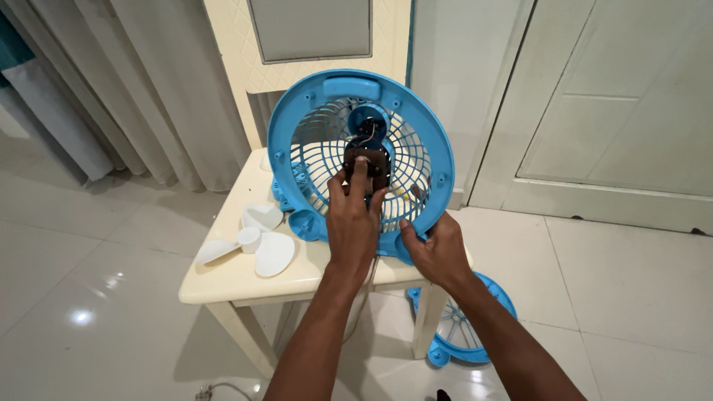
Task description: The person disassembles a small blue table fan by removing the front grille, fan blades, and motor housing. They use a screwdriver to loosen screws and separate components, placing them on a nearby table.
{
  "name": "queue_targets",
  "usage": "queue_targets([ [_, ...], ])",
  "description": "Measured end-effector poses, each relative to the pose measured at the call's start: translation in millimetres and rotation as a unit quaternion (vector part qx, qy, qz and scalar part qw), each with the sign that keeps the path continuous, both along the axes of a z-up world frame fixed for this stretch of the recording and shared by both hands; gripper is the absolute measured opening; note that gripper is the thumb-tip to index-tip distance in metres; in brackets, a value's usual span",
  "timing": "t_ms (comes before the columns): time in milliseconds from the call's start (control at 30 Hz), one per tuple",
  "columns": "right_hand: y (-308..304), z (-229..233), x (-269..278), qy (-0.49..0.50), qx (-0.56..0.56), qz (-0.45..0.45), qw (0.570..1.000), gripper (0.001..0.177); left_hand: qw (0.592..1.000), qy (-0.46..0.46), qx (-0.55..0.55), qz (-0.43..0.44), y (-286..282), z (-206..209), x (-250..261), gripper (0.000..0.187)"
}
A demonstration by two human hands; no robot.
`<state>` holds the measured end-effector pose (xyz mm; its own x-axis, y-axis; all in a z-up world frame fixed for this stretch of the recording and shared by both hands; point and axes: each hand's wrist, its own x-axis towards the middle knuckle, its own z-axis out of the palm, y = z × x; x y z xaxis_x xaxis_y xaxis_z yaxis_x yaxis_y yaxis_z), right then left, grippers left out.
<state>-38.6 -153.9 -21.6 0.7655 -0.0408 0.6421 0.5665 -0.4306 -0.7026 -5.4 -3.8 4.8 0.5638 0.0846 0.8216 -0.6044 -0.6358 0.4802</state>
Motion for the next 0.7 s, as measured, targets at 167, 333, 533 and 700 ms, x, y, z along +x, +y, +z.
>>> queue_targets([
  [167, -0.5, 1.7, 0.4, 0.033, -0.013, -0.023, 0.999, 0.035, 1.0, -0.014, 0.024, 0.002, 0.0, 4.1, -3.6, 0.065],
  [333, 2.3, 2.5, -3.8, -0.001, 0.001, -0.011, 1.0, 0.046, 0.999, 0.035, 0.017, -0.001, 3.1, 8.8, -1.0, 0.065],
  [533, -1.1, 1.8, -1.1, 0.046, -0.014, -0.031, 0.998, 0.017, 0.999, -0.008, 0.035, 0.008, 3.2, 7.0, -0.7, 0.065],
  [700, -3.7, -1.1, -1.0, 0.034, -0.007, -0.011, 0.999, 0.014, 0.998, -0.024, 0.053, 0.023, 2.4, 2.5, 1.8, 0.066],
])
